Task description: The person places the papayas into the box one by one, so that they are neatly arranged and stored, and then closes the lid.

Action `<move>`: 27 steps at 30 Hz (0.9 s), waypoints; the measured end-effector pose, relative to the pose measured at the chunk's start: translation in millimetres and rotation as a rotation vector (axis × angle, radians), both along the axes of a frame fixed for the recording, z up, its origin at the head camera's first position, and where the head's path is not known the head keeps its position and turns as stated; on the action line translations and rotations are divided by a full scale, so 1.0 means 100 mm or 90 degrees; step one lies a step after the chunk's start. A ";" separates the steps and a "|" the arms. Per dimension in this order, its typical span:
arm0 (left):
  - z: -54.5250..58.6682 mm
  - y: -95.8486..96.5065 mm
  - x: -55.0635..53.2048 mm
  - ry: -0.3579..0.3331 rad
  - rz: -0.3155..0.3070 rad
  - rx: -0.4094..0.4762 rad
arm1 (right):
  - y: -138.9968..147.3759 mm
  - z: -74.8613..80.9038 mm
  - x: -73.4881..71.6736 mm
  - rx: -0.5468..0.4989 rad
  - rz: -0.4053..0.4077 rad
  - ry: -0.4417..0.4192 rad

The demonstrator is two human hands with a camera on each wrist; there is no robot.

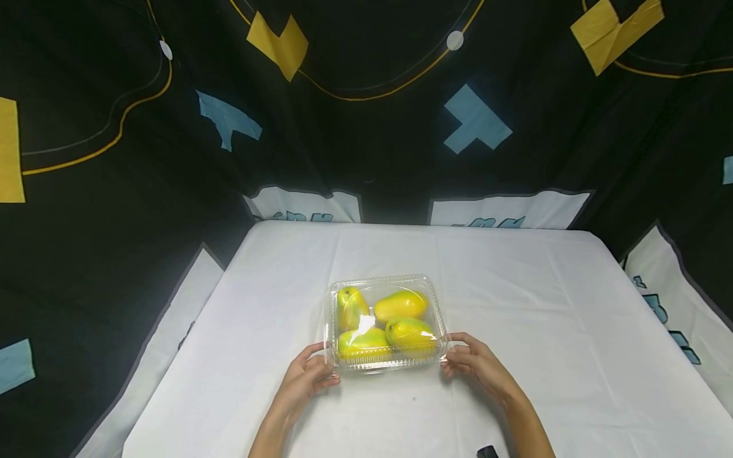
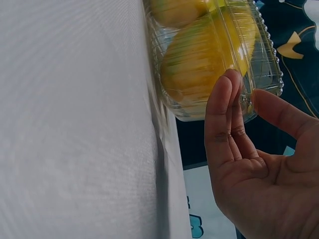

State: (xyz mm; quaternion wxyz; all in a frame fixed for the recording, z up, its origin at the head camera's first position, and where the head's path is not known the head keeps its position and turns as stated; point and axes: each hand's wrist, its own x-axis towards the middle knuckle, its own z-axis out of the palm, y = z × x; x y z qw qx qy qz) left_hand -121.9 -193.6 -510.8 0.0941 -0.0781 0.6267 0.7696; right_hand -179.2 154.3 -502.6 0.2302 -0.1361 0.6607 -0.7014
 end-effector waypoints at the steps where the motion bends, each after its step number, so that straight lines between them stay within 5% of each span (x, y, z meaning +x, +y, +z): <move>1: 0.00 0.00 0.00 -0.002 0.000 -0.002 | 0.00 0.00 0.00 0.000 -0.001 -0.002; 27: 0.01 0.01 0.02 -0.011 0.015 0.037 | -0.05 -0.02 0.03 0.005 -0.050 0.000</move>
